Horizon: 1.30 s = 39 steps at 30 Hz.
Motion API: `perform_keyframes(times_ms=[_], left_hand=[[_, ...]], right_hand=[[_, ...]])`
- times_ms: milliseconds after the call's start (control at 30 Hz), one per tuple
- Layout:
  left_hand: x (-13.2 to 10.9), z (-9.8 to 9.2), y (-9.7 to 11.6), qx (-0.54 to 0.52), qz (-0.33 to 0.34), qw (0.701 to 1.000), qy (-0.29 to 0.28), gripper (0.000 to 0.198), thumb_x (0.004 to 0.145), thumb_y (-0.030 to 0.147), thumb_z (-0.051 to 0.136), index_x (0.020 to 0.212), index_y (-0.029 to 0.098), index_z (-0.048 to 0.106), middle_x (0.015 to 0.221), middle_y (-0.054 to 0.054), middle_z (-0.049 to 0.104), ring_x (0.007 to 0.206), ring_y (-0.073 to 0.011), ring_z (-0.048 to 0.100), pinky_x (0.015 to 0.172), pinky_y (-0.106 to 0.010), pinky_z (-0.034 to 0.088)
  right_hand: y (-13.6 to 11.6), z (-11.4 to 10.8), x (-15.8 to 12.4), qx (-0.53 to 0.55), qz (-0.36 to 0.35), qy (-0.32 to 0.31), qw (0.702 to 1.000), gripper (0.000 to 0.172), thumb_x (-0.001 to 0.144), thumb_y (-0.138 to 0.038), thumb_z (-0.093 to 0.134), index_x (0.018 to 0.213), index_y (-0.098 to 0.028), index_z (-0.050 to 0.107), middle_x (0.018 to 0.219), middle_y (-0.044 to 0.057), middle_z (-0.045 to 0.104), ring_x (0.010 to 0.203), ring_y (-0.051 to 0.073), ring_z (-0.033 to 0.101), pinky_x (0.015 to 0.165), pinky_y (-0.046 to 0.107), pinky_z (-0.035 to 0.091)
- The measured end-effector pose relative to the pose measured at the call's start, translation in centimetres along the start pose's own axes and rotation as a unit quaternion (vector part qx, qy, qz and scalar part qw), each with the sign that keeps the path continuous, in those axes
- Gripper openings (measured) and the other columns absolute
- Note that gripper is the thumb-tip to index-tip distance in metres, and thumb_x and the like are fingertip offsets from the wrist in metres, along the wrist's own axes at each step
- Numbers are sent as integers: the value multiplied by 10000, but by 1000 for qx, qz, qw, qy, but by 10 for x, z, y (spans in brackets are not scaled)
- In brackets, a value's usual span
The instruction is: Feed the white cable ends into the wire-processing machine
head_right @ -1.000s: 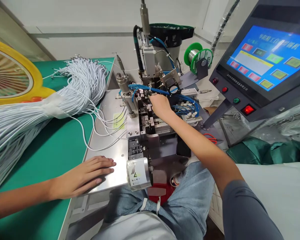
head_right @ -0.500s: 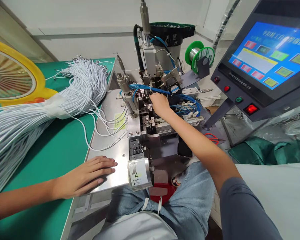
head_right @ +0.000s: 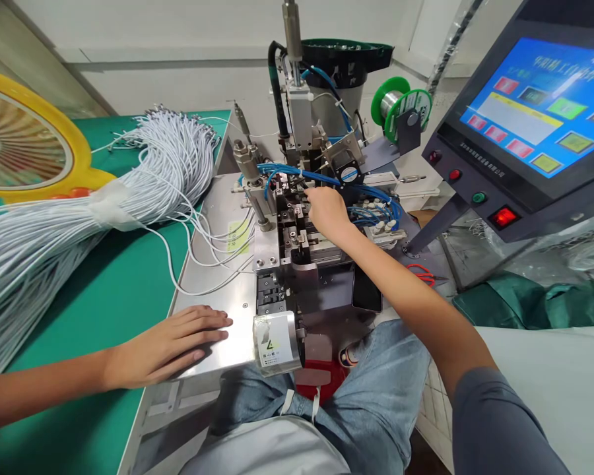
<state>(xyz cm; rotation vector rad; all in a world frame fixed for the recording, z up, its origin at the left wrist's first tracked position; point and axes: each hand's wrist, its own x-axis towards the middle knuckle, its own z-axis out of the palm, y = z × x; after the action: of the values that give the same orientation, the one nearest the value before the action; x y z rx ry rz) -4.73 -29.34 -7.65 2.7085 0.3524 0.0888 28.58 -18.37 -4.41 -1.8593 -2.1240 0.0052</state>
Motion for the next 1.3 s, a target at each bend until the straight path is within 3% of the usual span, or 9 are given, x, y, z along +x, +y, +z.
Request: perform_keyframes(times_ms=[433,767,1100,1200,1300], left_hand=[[0,-1,0,-1,-1,1000,-9,350,923,181,399,1262,191,485,1237,-106,572,1190,-215,476,1017,-369,394],[0,1,-2,-3,8,1000,7,352,908,185,441,1258,203,485,1250,-91,569,1183,-202,492,1026,-333,391],[0,0,0,-6,0,1000,-2,337,920,193,424,1248,193,505,1231,-103,579,1189,-212,483,1020,-359,399],[0,0,-1,-8,1,1000,-6,340,922,200,423,1252,199,503,1240,-101,573,1182,-209,488,1016,-354,402],[0,0,-1,-12,-2,1000,1,331,925,203,410,1240,202,512,1234,-101,577,1178,-209,490,1013,-355,405]], right_hand=[[-9,20,31,44,57,-20,997,366,872,-177,427,1181,-130,617,1107,142,667,1042,278,600,853,336,432],[-8,8,3,47,7,7,999,363,901,-186,370,1108,-125,662,1060,131,693,1010,256,630,883,328,424],[-13,19,39,61,38,-37,997,325,874,-182,438,1113,-100,642,1106,159,666,1050,269,601,863,318,428],[-11,11,26,61,21,-30,998,321,871,-172,434,1093,-123,660,1106,138,676,1057,261,606,882,318,425],[-7,-8,-12,85,8,1,996,332,888,-197,406,1070,-141,678,1086,127,690,1024,253,631,903,336,426]])
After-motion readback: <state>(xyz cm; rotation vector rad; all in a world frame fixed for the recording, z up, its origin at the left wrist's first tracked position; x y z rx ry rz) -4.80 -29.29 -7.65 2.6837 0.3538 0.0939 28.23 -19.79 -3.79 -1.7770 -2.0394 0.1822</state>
